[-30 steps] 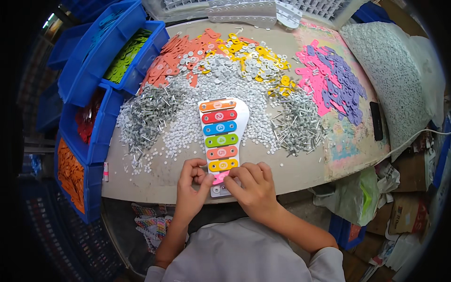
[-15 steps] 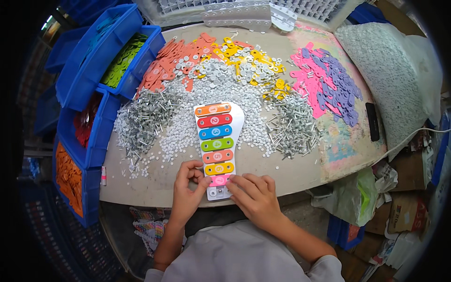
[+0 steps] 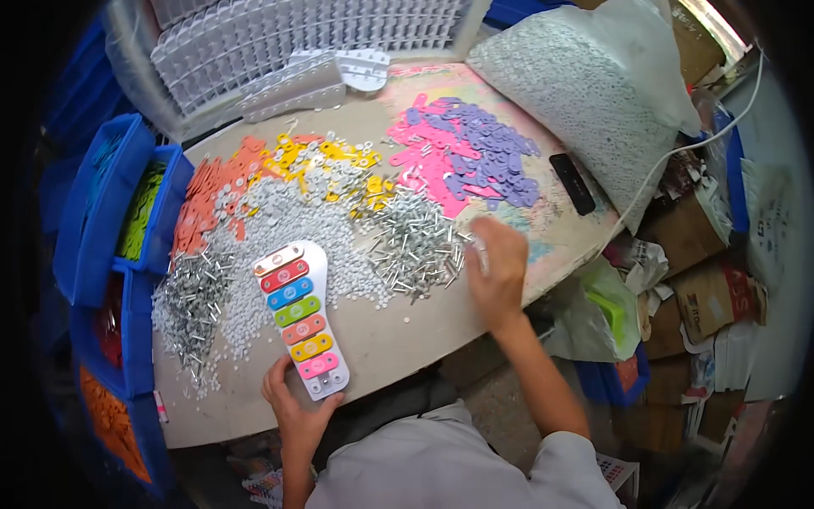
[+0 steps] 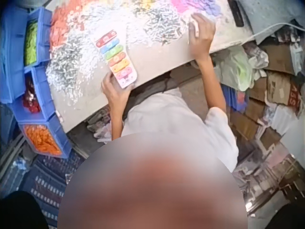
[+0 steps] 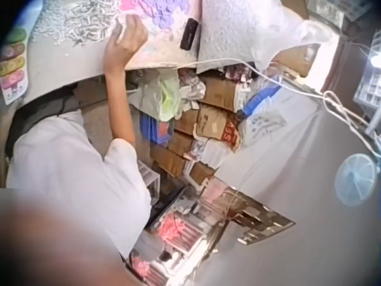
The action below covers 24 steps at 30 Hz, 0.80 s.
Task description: Assembling a toy xylophone by attaching colored metal plates and plastic components to a white plastic base.
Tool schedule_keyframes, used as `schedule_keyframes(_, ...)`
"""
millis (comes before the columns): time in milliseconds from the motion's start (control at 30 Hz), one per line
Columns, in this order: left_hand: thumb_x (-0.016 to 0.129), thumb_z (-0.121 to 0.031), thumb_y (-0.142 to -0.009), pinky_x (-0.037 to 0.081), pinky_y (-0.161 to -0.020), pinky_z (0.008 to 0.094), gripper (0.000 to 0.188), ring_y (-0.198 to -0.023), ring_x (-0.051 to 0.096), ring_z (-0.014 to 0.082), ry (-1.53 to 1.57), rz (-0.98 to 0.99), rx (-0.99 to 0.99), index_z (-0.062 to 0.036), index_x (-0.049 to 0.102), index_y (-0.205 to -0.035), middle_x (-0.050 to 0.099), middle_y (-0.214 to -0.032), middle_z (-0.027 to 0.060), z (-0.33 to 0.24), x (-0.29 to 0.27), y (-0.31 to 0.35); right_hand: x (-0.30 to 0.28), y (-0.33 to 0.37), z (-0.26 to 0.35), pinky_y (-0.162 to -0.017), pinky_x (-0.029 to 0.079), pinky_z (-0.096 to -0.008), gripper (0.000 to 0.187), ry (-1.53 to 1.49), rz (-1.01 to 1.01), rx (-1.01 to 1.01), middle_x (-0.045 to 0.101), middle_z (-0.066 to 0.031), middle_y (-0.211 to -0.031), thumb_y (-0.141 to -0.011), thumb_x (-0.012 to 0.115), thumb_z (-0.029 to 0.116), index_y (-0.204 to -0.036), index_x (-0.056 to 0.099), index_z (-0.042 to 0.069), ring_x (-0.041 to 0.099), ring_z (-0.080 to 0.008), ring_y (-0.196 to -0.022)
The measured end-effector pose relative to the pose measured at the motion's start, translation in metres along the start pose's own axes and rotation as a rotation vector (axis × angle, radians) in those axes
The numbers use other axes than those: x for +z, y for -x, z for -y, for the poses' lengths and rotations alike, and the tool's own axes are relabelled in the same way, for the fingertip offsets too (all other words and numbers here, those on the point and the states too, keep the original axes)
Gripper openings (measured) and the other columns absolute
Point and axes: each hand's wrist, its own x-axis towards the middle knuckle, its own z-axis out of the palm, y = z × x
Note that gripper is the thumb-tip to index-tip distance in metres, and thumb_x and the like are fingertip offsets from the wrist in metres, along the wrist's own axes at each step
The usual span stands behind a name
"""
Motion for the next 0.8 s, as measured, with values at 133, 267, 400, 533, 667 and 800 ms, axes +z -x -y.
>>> schedule_keyframes(133, 0.096, -0.011, -0.061, 0.035, -0.114, 0.0493, 0.105, -0.130, 0.046, 0.0361, 0.013, -0.004, -0.053, -0.0027, 0.041, -0.149, 0.049, -0.139, 0.0163, -0.003, 0.004, -0.003, 0.006, -0.019, -0.093, -0.104, 0.047, -0.0453, 0.037, 0.190, -0.025, 0.191, 0.063, -0.0193, -0.127, -0.091, 0.069, 0.004, -0.127, 0.064, 0.001, 0.058, -0.0374, -0.122)
schedule_keyframes(267, 0.098, -0.014, -0.063, 0.036, -0.110, 0.0498, 0.104, -0.126, 0.047, 0.0356, 0.025, 0.000, -0.054, -0.0017, 0.041, -0.150, 0.050, -0.136, 0.0168, -0.002, 0.009, -0.004, 0.018, -0.003, -0.197, -0.109, 0.042, -0.0460, 0.040, 0.095, 0.025, 0.437, 0.063, -0.0189, -0.125, -0.091, 0.070, 0.008, -0.130, 0.060, 0.003, 0.056, -0.0374, -0.123)
schedule_keyframes(400, 0.098, -0.017, -0.064, 0.038, -0.106, 0.0490, 0.102, -0.119, 0.047, 0.0341, 0.067, -0.030, -0.059, -0.0009, 0.043, -0.149, 0.051, -0.132, 0.0161, 0.002, 0.010, -0.002, 0.031, -0.009, -0.200, -0.106, 0.043, -0.0451, 0.034, -0.034, 0.001, 0.549, 0.064, -0.0171, -0.122, -0.091, 0.070, 0.008, -0.124, 0.063, 0.003, 0.058, -0.0353, -0.118)
schedule_keyframes(533, 0.098, -0.016, -0.065, 0.039, -0.104, 0.0479, 0.101, -0.118, 0.047, 0.0335, 0.057, -0.034, -0.063, -0.0004, 0.044, -0.148, 0.051, -0.131, 0.0157, 0.002, 0.008, -0.001, 0.044, -0.022, -0.152, -0.098, 0.045, -0.0427, 0.020, 0.139, -0.067, 0.276, 0.065, -0.0131, -0.111, -0.093, 0.071, 0.012, -0.111, 0.069, 0.003, 0.059, -0.0315, -0.109)
schedule_keyframes(667, 0.099, -0.017, -0.065, 0.039, -0.104, 0.0471, 0.100, -0.117, 0.048, 0.0326, 0.086, -0.036, -0.069, 0.0003, 0.044, -0.148, 0.052, -0.130, 0.0159, 0.007, 0.010, 0.000, 0.057, -0.026, -0.148, -0.099, 0.043, -0.0432, 0.017, 0.206, -0.013, 0.219, 0.066, -0.0110, -0.107, -0.094, 0.073, 0.019, -0.105, 0.072, 0.006, 0.061, -0.0311, -0.106)
schedule_keyframes(800, 0.098, -0.018, -0.066, 0.037, -0.104, 0.0467, 0.100, -0.116, 0.049, 0.0319, 0.110, -0.057, -0.087, 0.0007, 0.044, -0.148, 0.055, -0.126, 0.0156, 0.008, 0.011, 0.004, 0.063, -0.024, -0.157, -0.099, 0.043, -0.0447, 0.015, 0.247, 0.030, 0.216, 0.067, -0.0091, -0.108, -0.094, 0.073, 0.020, -0.105, 0.073, 0.009, 0.061, -0.0316, -0.108)
